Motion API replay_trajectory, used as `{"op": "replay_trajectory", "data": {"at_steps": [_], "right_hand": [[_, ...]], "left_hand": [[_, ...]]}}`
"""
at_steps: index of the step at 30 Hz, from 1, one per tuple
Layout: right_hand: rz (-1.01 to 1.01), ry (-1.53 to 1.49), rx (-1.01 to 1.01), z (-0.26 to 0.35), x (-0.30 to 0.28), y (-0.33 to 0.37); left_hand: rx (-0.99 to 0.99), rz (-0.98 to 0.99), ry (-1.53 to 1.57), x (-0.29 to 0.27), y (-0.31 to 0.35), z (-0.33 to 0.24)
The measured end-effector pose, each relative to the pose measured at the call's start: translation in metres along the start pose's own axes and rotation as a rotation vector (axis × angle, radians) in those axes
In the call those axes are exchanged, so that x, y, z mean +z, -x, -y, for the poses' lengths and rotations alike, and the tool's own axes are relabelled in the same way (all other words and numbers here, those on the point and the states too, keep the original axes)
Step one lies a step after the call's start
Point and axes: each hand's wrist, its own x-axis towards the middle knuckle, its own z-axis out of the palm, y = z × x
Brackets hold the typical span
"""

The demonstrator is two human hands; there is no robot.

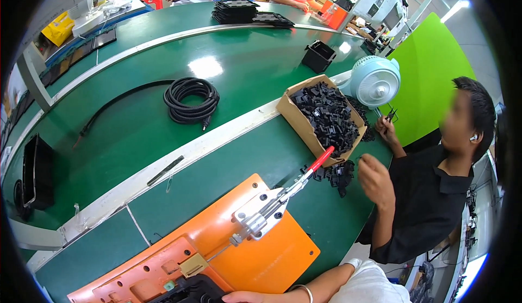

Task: Assembling a plastic enclosure by inserting internal components and securing them using a manual clamping jig.

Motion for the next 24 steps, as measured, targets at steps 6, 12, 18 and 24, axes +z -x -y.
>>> {"op": "replay_trajectory", "data": {"at_steps": [6, 12, 18, 24], "right_hand": [[-0.114, -0.015, 0.161, 0.009, -0.008, -0.007], [-0.015, -0.017, 0.006, 0.000, 0.000, -0.001], [0.013, -0.039, -0.002, -0.001, -0.005, -0.003], [0.062, -0.028, -0.002, -0.001, -0.007, -0.003]], "left_hand": [[-0.028, -0.021, -0.044, -0.001, 0.006, 0.000], [-0.019, -0.002, -0.010, -0.002, 0.003, -0.001], [-0.021, -0.058, -0.024, 0.002, 0.003, -0.003], [-0.010, -0.020, -0.018, -0.001, 0.003, 0.000]]}}
